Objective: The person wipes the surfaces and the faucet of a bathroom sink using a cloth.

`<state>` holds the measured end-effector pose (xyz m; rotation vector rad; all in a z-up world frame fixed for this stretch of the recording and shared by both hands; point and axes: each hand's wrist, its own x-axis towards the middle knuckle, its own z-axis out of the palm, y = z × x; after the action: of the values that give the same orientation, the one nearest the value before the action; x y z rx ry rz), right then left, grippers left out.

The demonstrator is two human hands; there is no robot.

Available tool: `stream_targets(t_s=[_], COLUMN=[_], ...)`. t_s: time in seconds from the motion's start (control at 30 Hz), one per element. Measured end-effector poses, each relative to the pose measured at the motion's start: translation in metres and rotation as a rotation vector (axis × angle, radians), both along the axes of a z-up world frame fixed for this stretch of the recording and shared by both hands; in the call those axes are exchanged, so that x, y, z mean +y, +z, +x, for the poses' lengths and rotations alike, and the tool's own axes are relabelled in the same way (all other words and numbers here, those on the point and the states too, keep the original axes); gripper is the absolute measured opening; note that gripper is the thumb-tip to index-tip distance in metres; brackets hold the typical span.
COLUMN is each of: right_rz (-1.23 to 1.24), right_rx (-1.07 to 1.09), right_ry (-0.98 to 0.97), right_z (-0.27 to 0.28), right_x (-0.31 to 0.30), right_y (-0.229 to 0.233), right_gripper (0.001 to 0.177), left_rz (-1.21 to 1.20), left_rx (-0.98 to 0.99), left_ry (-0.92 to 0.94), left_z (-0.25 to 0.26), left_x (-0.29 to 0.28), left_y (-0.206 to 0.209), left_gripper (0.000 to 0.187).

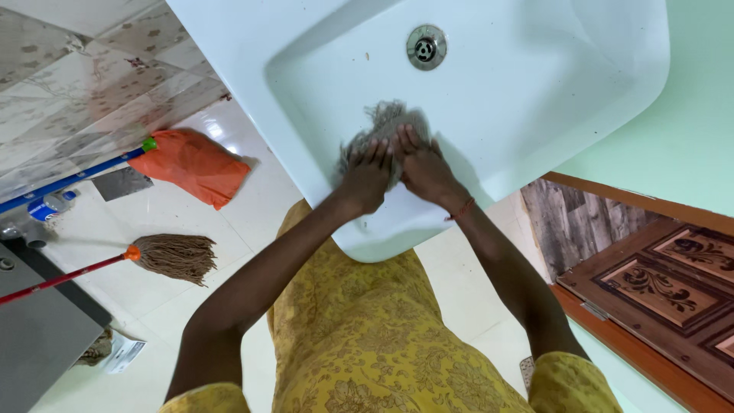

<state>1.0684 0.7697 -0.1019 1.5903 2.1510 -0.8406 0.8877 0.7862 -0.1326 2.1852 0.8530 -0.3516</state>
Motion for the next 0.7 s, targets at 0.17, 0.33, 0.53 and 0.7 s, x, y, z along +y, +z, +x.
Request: stream_targets(t_s=[0.17,0.33,0.53,0.7], right_rz=[0.134,0.131,0.016,0.094], right_rx=[-0.094,-0.088,-0.037,0.224], right_ry=[-0.168,-0.17,0.042,0.225], right_z=[0.037,0.032,-0.017,-0.048], right_x=[0.103,0.103,-0.008,-0.103], right_y=[-0.044,-0.038,0.007,0.105], right_gripper=[0.084,0.085,0.075,0.054], left_rz=[0.165,0.144,-0.014,-0.243], left_rx=[0.043,0.032,0.021,-0.017], left_ry=[0.048,0.051,-0.149,-0.325], left_z=[0.063,0.061,-0.013,-0.066], left_x=[0.113,0.118,0.011,-0.08], left_y=[-0.051,-0.053,0.032,0.144], left_gripper=[0.088,0.078,0.075,0.063])
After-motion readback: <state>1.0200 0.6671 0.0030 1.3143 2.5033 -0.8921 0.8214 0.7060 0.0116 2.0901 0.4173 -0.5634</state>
